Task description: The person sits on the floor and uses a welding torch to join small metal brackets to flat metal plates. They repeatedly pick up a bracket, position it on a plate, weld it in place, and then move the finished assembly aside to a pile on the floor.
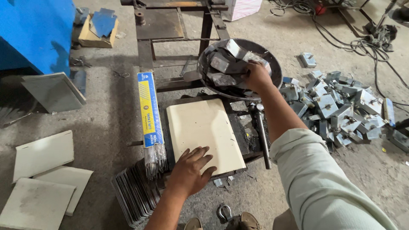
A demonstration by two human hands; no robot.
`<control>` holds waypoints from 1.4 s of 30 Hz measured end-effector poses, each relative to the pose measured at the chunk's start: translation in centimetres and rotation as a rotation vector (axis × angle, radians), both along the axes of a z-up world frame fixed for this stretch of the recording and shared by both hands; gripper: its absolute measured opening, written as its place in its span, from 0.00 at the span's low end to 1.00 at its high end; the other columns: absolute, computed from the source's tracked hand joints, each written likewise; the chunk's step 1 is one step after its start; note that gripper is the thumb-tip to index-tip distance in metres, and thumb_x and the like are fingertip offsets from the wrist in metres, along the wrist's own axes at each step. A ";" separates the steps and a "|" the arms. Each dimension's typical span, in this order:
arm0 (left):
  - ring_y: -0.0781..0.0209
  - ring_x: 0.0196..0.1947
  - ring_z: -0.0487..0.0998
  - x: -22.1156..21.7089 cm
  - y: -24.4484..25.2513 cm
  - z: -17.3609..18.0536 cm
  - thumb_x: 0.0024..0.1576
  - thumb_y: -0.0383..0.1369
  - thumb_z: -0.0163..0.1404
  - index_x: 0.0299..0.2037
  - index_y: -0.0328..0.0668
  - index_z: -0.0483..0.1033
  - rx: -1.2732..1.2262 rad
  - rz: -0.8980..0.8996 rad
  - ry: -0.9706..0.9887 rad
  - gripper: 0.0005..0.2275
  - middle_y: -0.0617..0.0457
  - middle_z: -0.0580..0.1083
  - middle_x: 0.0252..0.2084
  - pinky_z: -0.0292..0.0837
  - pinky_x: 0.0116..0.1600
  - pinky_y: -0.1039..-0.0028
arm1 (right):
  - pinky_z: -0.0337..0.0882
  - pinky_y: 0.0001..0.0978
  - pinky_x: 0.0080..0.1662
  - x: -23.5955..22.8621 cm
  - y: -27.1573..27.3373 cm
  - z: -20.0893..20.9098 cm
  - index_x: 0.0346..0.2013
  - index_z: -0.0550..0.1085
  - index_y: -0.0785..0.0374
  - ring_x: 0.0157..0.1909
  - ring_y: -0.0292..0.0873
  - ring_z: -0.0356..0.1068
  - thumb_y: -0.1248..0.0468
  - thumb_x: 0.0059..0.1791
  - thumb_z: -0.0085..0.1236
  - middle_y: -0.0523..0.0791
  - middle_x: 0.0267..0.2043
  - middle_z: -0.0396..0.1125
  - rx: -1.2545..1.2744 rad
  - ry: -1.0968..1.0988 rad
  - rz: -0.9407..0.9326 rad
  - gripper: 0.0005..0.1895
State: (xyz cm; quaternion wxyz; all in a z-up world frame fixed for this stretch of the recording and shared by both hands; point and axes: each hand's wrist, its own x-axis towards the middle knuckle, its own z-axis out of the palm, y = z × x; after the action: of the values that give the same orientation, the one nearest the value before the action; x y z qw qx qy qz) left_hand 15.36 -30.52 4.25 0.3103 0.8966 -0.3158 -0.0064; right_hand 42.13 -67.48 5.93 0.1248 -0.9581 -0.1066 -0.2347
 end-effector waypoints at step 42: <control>0.65 0.30 0.81 -10.9 -6.4 -10.5 0.61 0.24 0.50 0.54 0.38 0.74 -0.762 0.516 0.578 0.12 0.50 0.81 0.40 0.79 0.33 0.73 | 0.71 0.48 0.60 -44.0 -0.6 2.6 0.73 0.52 0.46 0.64 0.55 0.66 0.42 0.48 0.61 0.50 0.71 0.56 -0.215 0.871 -0.139 0.44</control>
State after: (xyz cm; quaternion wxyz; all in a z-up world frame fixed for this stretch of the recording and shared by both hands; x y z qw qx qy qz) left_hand 4.48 -36.96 -6.26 0.6789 0.7309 0.0330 -0.0615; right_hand -1.90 -68.10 8.52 0.0418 -0.9799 -0.0035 0.1948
